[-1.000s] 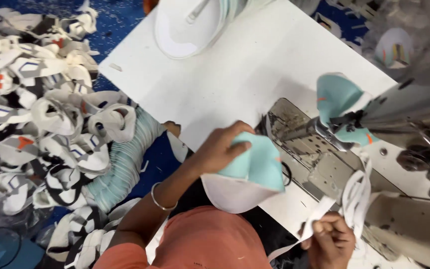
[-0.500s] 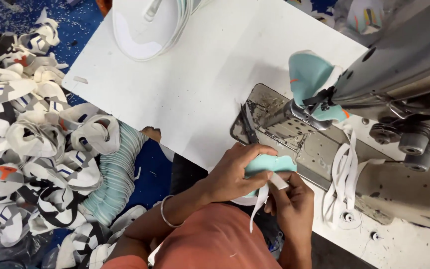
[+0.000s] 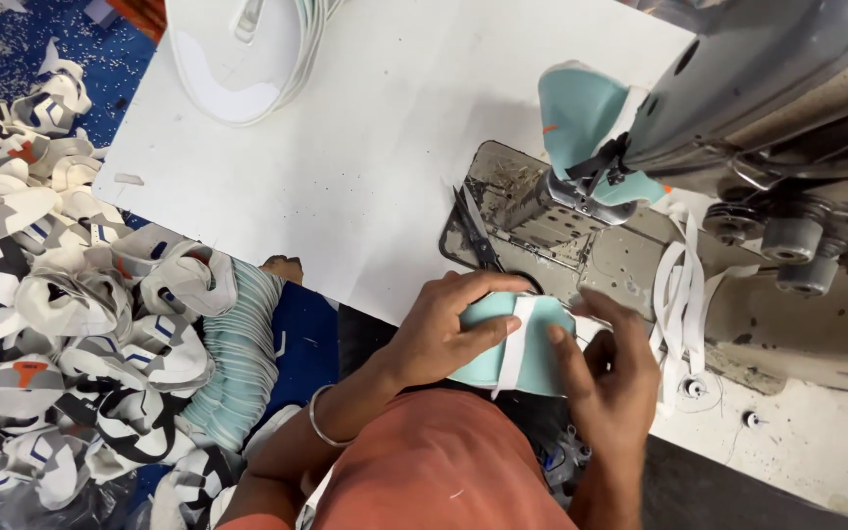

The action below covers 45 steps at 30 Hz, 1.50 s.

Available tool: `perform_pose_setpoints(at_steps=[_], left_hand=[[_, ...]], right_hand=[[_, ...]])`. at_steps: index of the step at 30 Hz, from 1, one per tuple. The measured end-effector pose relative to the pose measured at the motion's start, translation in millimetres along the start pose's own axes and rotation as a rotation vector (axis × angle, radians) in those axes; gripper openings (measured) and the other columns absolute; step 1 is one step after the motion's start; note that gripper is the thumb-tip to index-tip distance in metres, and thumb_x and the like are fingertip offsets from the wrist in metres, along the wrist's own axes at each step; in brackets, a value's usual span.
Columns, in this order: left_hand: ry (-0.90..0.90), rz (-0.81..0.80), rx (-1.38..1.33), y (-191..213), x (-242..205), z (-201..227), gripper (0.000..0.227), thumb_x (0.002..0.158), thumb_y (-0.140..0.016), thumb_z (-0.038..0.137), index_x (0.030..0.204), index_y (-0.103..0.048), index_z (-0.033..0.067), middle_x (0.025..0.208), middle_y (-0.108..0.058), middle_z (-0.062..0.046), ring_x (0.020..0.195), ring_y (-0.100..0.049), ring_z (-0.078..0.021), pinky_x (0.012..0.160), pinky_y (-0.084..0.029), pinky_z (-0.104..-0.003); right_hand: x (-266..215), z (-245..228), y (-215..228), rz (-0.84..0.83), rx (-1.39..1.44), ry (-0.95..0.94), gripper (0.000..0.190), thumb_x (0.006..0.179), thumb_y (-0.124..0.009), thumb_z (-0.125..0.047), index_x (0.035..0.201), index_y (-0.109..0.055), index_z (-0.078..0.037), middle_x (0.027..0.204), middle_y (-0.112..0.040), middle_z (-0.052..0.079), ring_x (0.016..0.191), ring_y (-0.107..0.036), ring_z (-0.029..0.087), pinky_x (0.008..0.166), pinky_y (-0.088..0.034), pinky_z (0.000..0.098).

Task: Stitching a white elastic strap onto light blue shoe upper components using an industrial sewing machine.

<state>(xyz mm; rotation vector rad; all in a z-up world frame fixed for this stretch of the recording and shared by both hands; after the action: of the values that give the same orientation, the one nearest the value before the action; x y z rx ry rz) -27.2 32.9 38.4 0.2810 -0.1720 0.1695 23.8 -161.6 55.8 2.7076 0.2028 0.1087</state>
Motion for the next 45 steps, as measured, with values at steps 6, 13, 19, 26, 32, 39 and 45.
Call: perform_pose_setpoints(at_steps=[6,13,19,26,32,39,45], left_hand=[[0.047,-0.101,-0.186,-5.6,2.8,3.5,0.04,0.093,-0.073,0.021,0.13,-0.065,0.0067,0.111,-0.076,-0.011,0.092,-0.076,-0.0245,0.082,-0.059,-0.035],[0.025,-0.047,0.003,-5.1,-3.4,2.7,0.037,0.091,-0.076,0.021,0.124,-0.066,0.0067,0.106,-0.076,-0.013,0.091,-0.072,-0.0307,0.084,-0.055,-0.04],[0.043,-0.051,-0.055,-9.2,-0.2,-3.4,0.033,0.091,-0.075,0.021,0.12,-0.067,0.0069,0.103,-0.075,-0.013,0.089,-0.074,-0.0302,0.08,-0.057,-0.039],[0.015,-0.016,-0.073,-11.3,0.3,-13.0,0.031,0.093,-0.074,0.02,0.12,-0.068,0.006,0.1,-0.076,-0.013,0.085,-0.077,-0.0283,0.076,-0.059,-0.037],[-0.043,-0.002,0.009,-12.7,4.3,-12.6,0.039,0.093,-0.076,0.02,0.127,-0.064,0.0038,0.105,-0.075,-0.014,0.092,-0.073,-0.032,0.085,-0.053,-0.043],[-0.04,-0.022,-0.039,-15.8,13.5,-20.9,0.028,0.095,-0.071,0.015,0.12,-0.064,0.0061,0.107,-0.073,-0.012,0.098,-0.072,-0.0321,0.086,-0.053,-0.042],[-0.114,-0.024,-0.06,-7.9,55.7,-10.1,0.018,0.093,-0.072,0.011,0.111,-0.068,0.0073,0.105,-0.069,-0.009,0.092,-0.072,-0.0276,0.078,-0.056,-0.038]], right_hand=[[21.0,30.5,-18.3,-0.512,0.003,-0.11,0.02,0.085,-0.079,-0.009,0.101,-0.075,0.002,0.074,-0.078,0.005,0.061,-0.065,0.007,0.054,-0.048,0.0233],[11.4,35.6,-24.1,-0.407,0.155,-0.115,0.013,0.086,-0.077,-0.004,0.096,-0.073,0.004,0.074,-0.073,0.003,0.061,-0.061,0.004,0.052,-0.044,0.021],[11.2,47.6,-22.6,-0.311,0.166,-0.163,0.01,0.088,-0.079,-0.005,0.092,-0.073,0.003,0.068,-0.068,0.0,0.055,-0.05,0.0,0.047,-0.034,0.0184],[11.1,58.4,-23.3,-0.251,0.139,-0.212,0.013,0.09,-0.08,-0.007,0.087,-0.072,0.002,0.062,-0.061,-0.001,0.05,-0.044,0.001,0.044,-0.029,0.0196],[16.8,57.4,-26.6,-0.242,0.18,-0.226,0.012,0.089,-0.08,-0.008,0.089,-0.073,0.002,0.066,-0.067,0.0,0.053,-0.05,0.001,0.046,-0.034,0.0191],[29.1,58.8,-29.5,-0.274,0.172,-0.214,0.011,0.089,-0.08,-0.007,0.09,-0.075,0.002,0.071,-0.069,0.002,0.058,-0.054,0.002,0.051,-0.04,0.0194],[69.0,14.6,-22.3,-0.256,0.065,-0.173,0.023,0.087,-0.082,-0.01,0.099,-0.065,0.001,0.07,-0.067,0.003,0.056,-0.053,0.004,0.047,-0.034,0.0208]])
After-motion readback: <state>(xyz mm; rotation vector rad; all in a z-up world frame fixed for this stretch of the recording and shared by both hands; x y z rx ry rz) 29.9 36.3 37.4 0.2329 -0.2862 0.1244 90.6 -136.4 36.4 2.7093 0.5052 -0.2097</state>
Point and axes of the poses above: each hand's wrist, its own x-axis towards the middle knuckle, its own y-axis out of the back of the hand, z = x × y, the point moved 7 cm from there along x, towards the middle knuckle
